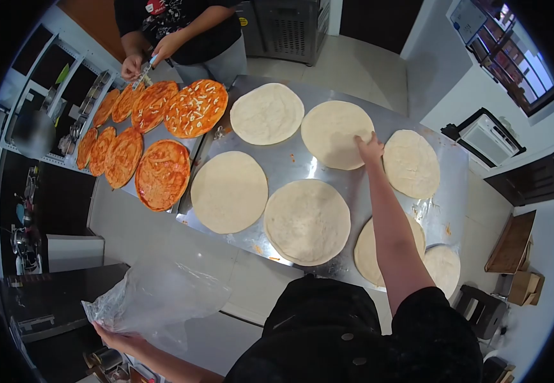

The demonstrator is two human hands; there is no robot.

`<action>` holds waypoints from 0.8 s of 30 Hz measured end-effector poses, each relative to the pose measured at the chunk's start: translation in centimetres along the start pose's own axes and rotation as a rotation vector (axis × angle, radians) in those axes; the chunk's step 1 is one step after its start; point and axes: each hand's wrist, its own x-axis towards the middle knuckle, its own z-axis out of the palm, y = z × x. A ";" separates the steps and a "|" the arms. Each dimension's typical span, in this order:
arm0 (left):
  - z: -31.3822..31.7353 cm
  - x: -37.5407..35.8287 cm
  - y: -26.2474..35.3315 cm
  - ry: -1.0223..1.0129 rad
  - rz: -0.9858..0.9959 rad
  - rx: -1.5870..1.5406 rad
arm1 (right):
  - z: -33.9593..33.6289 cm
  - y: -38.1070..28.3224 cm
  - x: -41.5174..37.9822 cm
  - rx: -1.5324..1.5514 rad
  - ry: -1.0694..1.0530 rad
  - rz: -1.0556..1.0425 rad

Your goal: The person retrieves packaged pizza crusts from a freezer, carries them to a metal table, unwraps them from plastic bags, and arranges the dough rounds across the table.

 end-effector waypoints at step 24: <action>4.4 -2.3 0.8 -0.077 0.082 0.126 | -15.5 20.7 5.1 -0.343 0.285 0.314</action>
